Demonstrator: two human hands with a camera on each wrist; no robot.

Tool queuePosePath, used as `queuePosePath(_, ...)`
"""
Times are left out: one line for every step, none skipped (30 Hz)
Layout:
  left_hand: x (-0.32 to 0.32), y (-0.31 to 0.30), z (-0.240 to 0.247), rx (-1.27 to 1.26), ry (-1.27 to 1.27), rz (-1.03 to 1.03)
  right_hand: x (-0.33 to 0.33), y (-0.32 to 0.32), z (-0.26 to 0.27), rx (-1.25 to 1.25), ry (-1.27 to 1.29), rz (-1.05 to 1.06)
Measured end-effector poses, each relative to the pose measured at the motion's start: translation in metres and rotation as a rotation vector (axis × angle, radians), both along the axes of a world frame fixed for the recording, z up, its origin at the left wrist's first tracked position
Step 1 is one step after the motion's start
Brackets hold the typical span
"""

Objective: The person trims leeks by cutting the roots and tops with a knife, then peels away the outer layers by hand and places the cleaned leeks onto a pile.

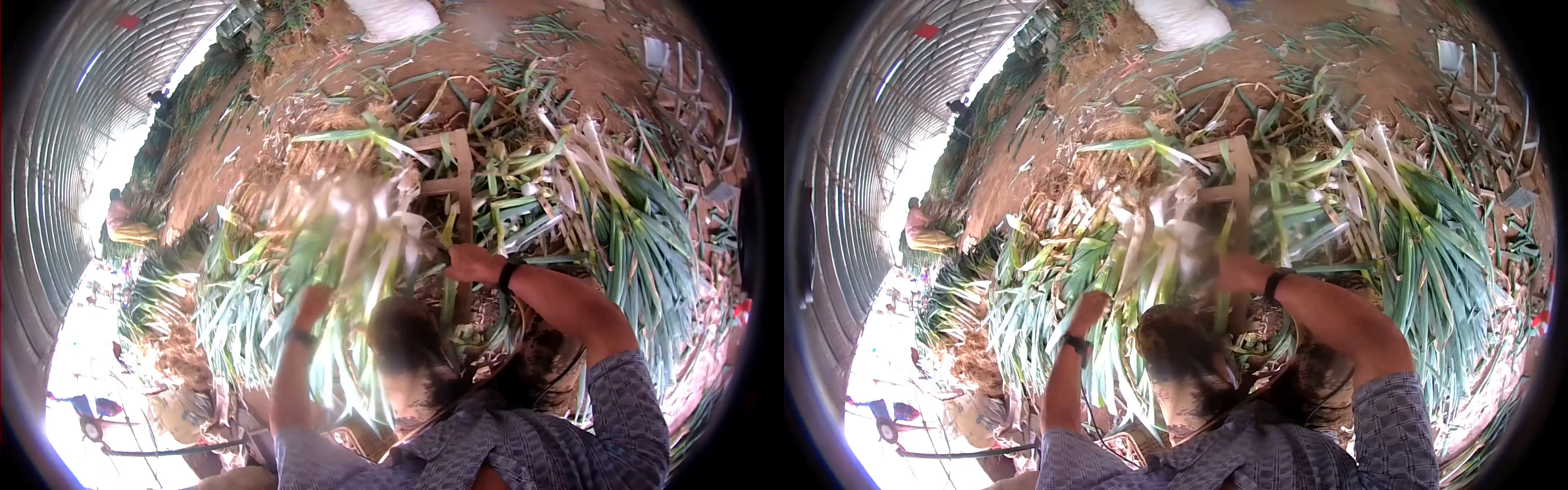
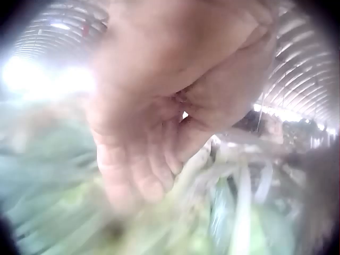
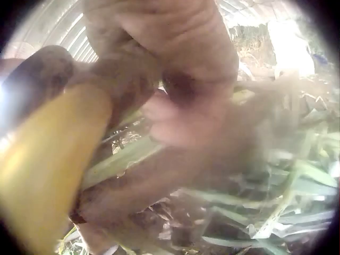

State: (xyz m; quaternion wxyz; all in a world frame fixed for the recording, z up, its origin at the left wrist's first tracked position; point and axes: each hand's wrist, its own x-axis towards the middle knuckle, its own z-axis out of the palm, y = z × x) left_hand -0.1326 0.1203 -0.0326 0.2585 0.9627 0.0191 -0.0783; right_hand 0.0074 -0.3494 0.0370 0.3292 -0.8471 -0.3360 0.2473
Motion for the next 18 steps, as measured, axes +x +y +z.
queuePosePath(-0.026,-0.026,0.008,-0.120,-0.072,0.174,-0.001,0.001,0.000,0.040,-0.040,0.013)
queuePosePath(-0.041,-0.033,0.005,0.016,-0.029,0.200,0.001,0.006,-0.011,-0.001,-0.030,0.052)
queuePosePath(-0.053,-0.031,-0.009,0.078,-0.042,0.273,0.005,0.012,-0.024,-0.040,-0.022,0.097)
queuePosePath(-0.058,-0.040,-0.007,0.038,-0.056,0.319,0.005,0.018,-0.039,-0.093,-0.050,0.247)
queuePosePath(-0.059,-0.050,0.001,0.003,-0.079,0.384,0.018,0.024,-0.088,0.095,0.124,0.374)
queuePosePath(-0.058,-0.055,0.007,0.042,-0.019,0.390,0.029,0.029,-0.137,0.258,0.336,0.506)
queuePosePath(-0.058,-0.057,0.011,0.078,0.044,0.410,0.008,0.033,-0.103,0.025,-0.099,0.364)
queuePosePath(-0.060,-0.058,0.016,0.069,0.063,0.425,-0.005,0.035,-0.031,-0.045,-0.041,0.248)
queuePosePath(-0.061,-0.057,0.017,0.055,0.081,0.437,0.006,0.037,-0.060,-0.171,-0.123,0.234)
queuePosePath(-0.064,-0.051,0.006,0.024,0.045,0.446,0.009,0.036,-0.065,-0.126,-0.167,0.250)
queuePosePath(-0.065,-0.041,-0.017,-0.006,0.008,0.442,0.012,0.035,-0.069,-0.081,-0.212,0.265)
queuePosePath(-0.062,-0.024,-0.059,0.020,0.000,0.432,0.006,0.035,-0.051,-0.189,-0.152,0.238)
queuePosePath(-0.060,-0.021,-0.072,0.000,-0.034,0.402,0.001,0.032,-0.072,0.047,-0.009,0.232)
queuePosePath(-0.057,-0.018,-0.085,-0.019,-0.068,0.372,0.001,0.036,-0.075,0.110,0.057,0.239)
queuePosePath(-0.053,-0.020,-0.087,-0.054,-0.117,0.340,0.001,0.040,-0.078,0.172,0.124,0.246)
queuePosePath(-0.048,-0.022,-0.090,-0.089,-0.164,0.305,-0.009,0.042,-0.052,0.072,0.101,0.268)
queuePosePath(-0.042,-0.015,-0.109,-0.095,-0.197,0.279,-0.016,0.047,-0.031,-0.025,0.075,0.284)
queuePosePath(-0.043,-0.011,-0.110,-0.120,-0.153,0.253,-0.016,0.053,-0.024,-0.068,0.110,0.296)
